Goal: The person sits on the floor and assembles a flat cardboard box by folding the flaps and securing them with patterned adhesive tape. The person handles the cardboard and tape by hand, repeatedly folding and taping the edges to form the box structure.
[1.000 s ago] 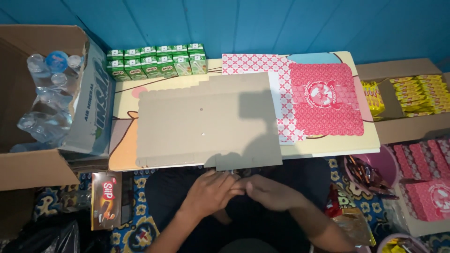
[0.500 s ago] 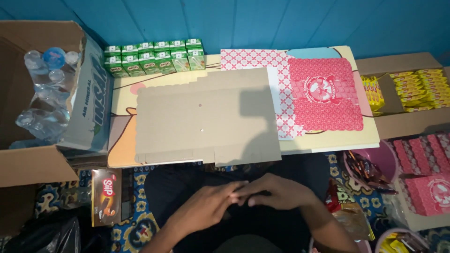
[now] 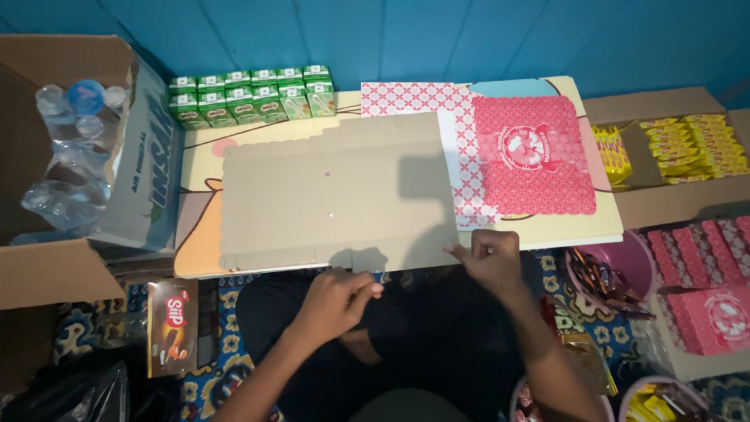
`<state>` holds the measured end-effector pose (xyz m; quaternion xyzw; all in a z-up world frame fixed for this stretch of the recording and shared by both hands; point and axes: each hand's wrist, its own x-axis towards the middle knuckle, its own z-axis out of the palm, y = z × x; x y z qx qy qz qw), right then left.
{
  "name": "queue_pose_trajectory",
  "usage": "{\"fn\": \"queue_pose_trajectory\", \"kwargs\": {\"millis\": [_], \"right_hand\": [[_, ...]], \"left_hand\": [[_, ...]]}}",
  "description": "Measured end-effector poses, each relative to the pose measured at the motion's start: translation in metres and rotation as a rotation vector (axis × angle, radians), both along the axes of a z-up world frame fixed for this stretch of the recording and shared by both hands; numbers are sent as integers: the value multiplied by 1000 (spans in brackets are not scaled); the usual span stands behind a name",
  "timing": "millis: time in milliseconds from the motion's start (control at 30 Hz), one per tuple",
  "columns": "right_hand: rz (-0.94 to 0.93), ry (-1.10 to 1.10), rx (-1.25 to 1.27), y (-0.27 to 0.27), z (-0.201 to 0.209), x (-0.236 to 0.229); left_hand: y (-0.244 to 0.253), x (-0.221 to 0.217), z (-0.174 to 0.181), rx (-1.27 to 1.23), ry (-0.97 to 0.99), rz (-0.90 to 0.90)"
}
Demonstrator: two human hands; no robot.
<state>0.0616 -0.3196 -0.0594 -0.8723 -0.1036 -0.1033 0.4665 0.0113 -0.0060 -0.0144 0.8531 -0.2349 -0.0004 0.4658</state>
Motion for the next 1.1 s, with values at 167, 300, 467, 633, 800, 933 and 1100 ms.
{"fn": "queue_pose_trajectory", "kwargs": {"millis": [167,300,467,633,800,933,1100], "right_hand": [[-30,-110,-94,12,-6,-4],[5,-35,-90,11,-22,0],[54,82,-49,26,-8,13],[124,-92,-201,49,32,36],[191,-213,-463,39,-26,88],[223,-196,-715,44,-35,105],[199,-43,-685,47,-44,103]], "left_hand": [[-6,3,-13,22,5,-18],[-6,13,-11,70,3,18],[-3,34,-30,159,-178,116],[1,58,-36,284,-163,233],[-4,55,-68,412,-169,217],[-17,41,-77,454,-207,163],[-17,37,-102,549,-239,194]]}}
